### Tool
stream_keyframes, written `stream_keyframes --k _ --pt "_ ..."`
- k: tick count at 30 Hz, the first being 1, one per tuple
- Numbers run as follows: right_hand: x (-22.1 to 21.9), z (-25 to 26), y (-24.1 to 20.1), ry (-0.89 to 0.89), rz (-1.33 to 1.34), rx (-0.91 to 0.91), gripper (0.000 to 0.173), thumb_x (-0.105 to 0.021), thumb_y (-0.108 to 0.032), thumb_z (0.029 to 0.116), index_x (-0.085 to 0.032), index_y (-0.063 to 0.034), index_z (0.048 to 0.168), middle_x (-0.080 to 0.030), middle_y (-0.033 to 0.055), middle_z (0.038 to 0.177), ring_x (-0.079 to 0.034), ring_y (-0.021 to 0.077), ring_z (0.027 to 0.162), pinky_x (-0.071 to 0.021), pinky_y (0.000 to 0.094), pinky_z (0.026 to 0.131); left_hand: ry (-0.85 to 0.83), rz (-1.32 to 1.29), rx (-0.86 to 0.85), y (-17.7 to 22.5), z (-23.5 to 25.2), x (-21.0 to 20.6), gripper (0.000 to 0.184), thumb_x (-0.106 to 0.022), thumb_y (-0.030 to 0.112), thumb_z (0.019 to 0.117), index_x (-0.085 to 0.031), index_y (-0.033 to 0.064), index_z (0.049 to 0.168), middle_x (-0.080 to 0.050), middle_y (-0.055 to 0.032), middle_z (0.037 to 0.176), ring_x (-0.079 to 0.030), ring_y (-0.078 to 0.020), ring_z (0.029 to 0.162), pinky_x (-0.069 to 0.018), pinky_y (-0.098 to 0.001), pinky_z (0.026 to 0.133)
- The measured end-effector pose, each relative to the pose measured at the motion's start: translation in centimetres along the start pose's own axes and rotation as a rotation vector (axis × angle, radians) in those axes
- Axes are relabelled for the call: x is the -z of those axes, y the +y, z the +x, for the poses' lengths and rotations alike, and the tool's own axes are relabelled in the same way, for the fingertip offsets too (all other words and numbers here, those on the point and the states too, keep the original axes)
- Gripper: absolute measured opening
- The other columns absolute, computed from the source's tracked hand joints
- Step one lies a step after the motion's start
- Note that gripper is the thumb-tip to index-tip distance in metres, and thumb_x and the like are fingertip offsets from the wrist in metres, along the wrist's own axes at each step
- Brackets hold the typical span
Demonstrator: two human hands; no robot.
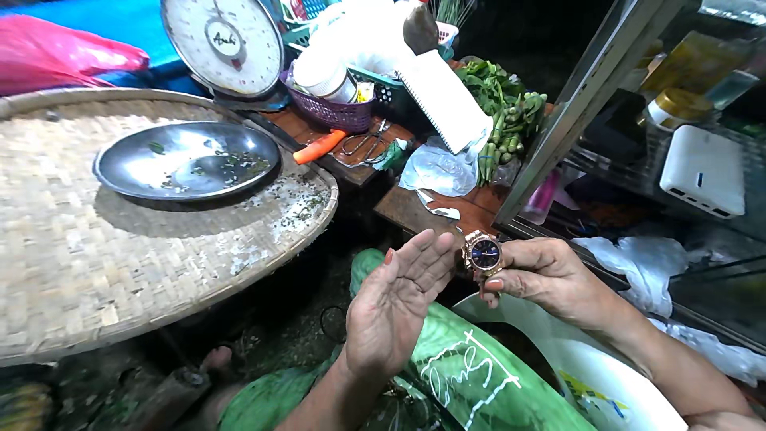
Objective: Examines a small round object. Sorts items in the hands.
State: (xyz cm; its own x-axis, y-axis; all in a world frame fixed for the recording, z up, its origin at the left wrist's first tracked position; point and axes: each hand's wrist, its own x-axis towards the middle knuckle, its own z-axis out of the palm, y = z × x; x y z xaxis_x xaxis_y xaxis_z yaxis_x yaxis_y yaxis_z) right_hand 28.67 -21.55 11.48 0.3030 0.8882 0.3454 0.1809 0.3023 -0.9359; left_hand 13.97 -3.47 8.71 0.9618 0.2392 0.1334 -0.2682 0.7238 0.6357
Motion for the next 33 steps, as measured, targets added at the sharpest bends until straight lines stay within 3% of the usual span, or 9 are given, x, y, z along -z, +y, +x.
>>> stream_keyframes --k 3,5,21,28,33 --pt "-0.02 -0.01 0.03 -0.001 0.002 0.01 0.016 -0.06 -0.01 0.103 -0.069 0.0018 0.1 -0.071 0.0015 0.093 -0.069 0.0065 0.084 -0.0606 0.0249 0.078 -0.015 -0.014 -0.009 -0.06 0.11 0.21 0.045 -0.036 0.027 0.1086 -0.05 0.0039 0.144 -0.063 -0.0222 0.134 -0.06 -0.0336 0.127 -0.0427 -0.0467 0.114" --pt "-0.02 0.01 0.02 0.001 0.001 0.011 0.015 -0.06 -0.01 0.103 -0.069 0.0017 0.1 -0.071 0.0015 0.093 -0.069 0.0066 0.085 -0.0607 0.0251 0.078 -0.002 -0.014 -0.01 -0.09 0.1 0.17 0.044 -0.038 0.026 0.1081 -0.051 0.0031 0.144 -0.063 -0.0226 0.133 -0.061 -0.0337 0.126 -0.0437 -0.0464 0.113" --pt "-0.05 -0.01 -0.02 0.002 -0.013 0.006 0.016 -0.06 -0.011 0.1031 -0.069 0.0022 0.101 -0.071 0.0016 0.093 -0.069 0.0066 0.084 -0.0607 0.0251 0.079 0.03 0.095 -0.052 -0.38 0.0 0.23 0.036 -0.047 0.023 0.1056 -0.066 -0.0023 0.122 -0.065 -0.0258 0.128 -0.066 -0.0344 0.116 -0.0525 -0.0476 0.103" --pt "-0.09 0.01 -0.08 0.009 -0.007 0.006 0.016 -0.06 -0.011 0.1032 -0.069 0.0019 0.1 -0.071 0.0015 0.093 -0.069 0.0064 0.085 -0.0609 0.0248 0.079 0.019 0.135 -0.109 -0.67 -0.08 0.41 0.022 -0.057 0.017 0.1018 -0.071 0.0017 0.109 -0.069 -0.0237 0.12 -0.071 -0.0306 0.106 -0.0566 -0.0441 0.097" --pt "-0.13 -0.02 -0.11 0.023 0.003 0.003 0.015 -0.06 -0.01 0.1027 -0.069 0.0015 0.099 -0.071 0.0013 0.093 -0.069 0.0065 0.085 -0.0609 0.0248 0.079 -0.028 0.173 -0.151 -0.82 -0.03 0.52 0.015 -0.063 0.011 0.0981 -0.072 0.0022 0.106 -0.072 -0.0191 0.114 -0.072 -0.0257 0.103 -0.0578 -0.0405 0.095"
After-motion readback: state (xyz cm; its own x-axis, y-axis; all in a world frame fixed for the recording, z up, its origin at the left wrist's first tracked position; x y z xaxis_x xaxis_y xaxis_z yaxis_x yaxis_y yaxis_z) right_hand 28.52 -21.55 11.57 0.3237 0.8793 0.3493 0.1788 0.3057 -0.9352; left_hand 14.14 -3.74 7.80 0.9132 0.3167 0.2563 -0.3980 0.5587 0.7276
